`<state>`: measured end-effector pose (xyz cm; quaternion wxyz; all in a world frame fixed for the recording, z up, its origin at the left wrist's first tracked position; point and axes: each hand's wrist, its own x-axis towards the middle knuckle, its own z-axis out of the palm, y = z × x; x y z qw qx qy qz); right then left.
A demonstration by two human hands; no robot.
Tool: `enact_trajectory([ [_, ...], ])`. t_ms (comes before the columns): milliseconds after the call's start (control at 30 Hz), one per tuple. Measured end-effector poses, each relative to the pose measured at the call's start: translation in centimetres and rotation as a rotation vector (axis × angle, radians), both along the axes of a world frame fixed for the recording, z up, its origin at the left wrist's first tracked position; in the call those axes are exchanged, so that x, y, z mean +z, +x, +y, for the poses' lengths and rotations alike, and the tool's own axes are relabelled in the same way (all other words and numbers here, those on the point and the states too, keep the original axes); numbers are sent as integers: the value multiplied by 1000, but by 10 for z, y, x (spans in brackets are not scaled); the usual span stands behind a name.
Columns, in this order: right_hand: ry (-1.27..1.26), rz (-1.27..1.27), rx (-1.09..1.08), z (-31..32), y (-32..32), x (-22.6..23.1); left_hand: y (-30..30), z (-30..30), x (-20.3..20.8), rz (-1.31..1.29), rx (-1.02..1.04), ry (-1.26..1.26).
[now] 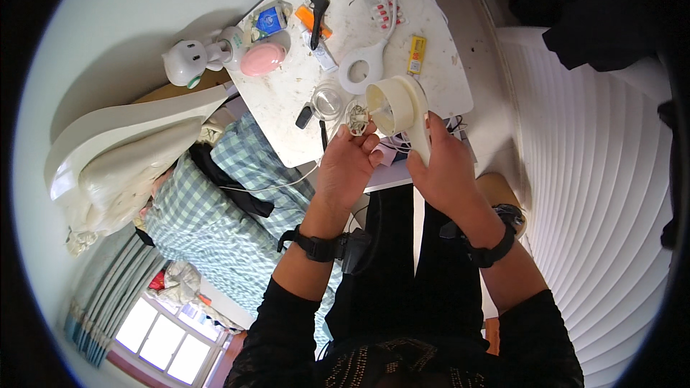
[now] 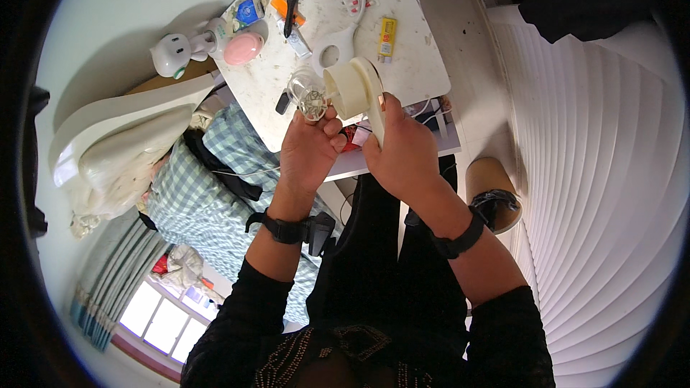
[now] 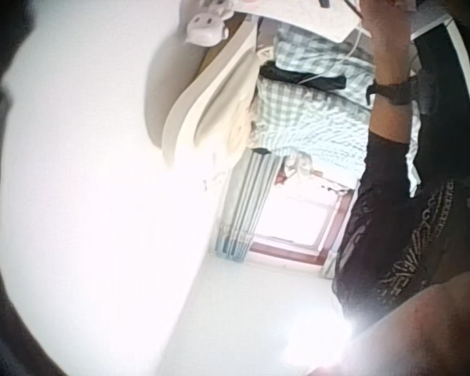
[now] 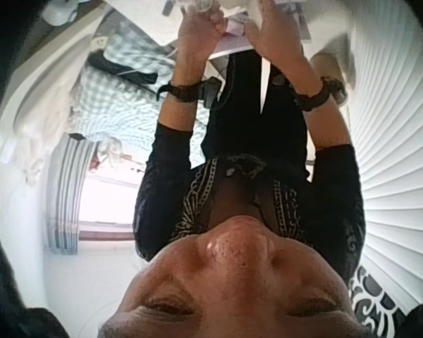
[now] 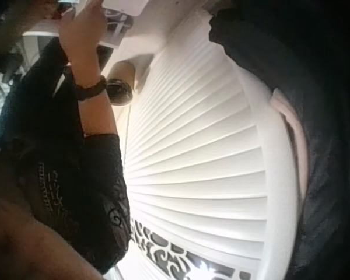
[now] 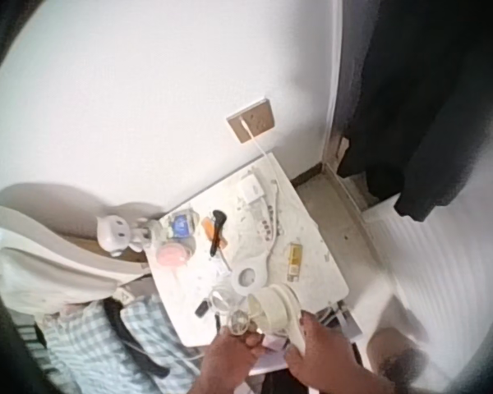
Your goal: The person assembles two handheld massagers at a bedside table. They attach a circular head to a white massager body, then open a pink massager to insert batteries and close it. The person places both devices on the table and briefly opens a drawer.
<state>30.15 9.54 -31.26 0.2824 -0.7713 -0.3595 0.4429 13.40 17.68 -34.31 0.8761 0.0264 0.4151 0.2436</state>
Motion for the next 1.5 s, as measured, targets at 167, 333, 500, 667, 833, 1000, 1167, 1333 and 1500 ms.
enact_trajectory([
  [167,47,-89,-11,0,-5,2,8,-3,4,66,47,14],
  [333,63,-108,-4,-2,-6,-1,10,-4,6,95,34,34],
  [500,75,-127,-24,-3,-13,-3,10,-7,7,170,14,98],
  [667,89,-145,-27,-4,-18,-3,13,-9,10,322,-9,263],
  [833,96,-142,-14,-2,-19,0,19,-12,18,554,-62,568],
  [1000,68,-87,19,-1,-20,3,16,-8,16,603,-132,728],
  [1167,-17,119,-37,-12,-19,-8,12,-3,16,756,-386,826],
  [1333,7,433,-212,-28,-11,-40,8,-6,12,838,-367,1045],
  [1500,57,588,-264,-47,4,-51,-28,35,-21,1390,-767,1319],
])
